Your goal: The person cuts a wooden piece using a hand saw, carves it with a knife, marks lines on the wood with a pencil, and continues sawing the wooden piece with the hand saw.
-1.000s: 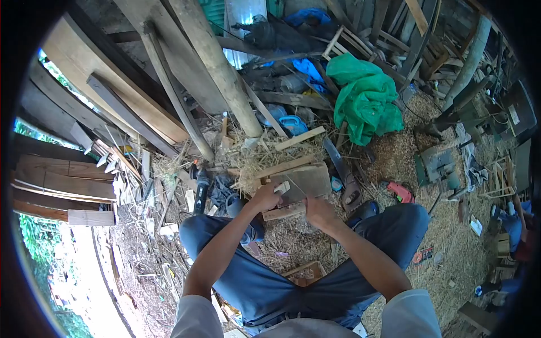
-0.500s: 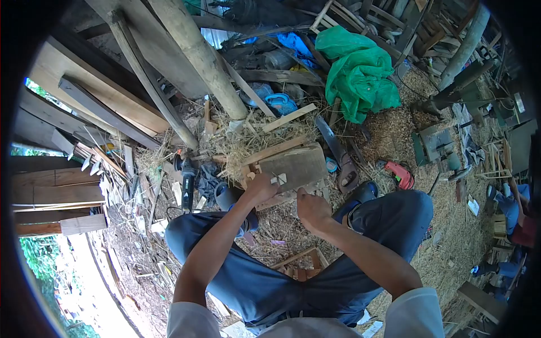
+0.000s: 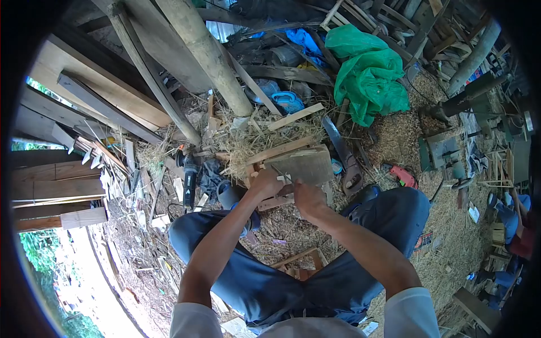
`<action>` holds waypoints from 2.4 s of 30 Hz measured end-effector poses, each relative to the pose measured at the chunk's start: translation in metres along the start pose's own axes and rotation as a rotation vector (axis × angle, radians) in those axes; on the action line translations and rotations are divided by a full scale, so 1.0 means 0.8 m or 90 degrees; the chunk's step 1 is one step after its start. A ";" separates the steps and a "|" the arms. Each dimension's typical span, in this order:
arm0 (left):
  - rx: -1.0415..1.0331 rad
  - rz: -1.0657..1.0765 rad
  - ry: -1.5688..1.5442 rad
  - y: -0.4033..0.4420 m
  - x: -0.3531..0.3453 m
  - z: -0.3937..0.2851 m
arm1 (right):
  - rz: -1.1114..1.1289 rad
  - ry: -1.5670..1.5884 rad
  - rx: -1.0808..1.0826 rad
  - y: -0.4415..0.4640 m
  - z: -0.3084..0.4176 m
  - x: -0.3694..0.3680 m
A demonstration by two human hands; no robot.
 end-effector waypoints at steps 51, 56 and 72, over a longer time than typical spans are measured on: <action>-0.047 -0.113 0.027 -0.005 -0.010 -0.026 | -0.039 0.065 -0.032 0.007 -0.006 -0.022; -0.045 -0.053 0.021 0.005 -0.002 -0.025 | -0.048 0.131 -0.067 0.026 -0.008 -0.027; -0.028 -0.024 -0.002 -0.004 -0.006 -0.002 | -0.063 0.091 0.098 -0.023 -0.004 0.003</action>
Point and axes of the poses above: each hand's wrist, its own y-axis towards the middle knuckle, its own x-axis out of the back of the hand, z = x × y, the point moved 7 cm from there along y, towards the middle knuckle, and after that the axes turned 8 degrees about -z, right-handed, at the moved point
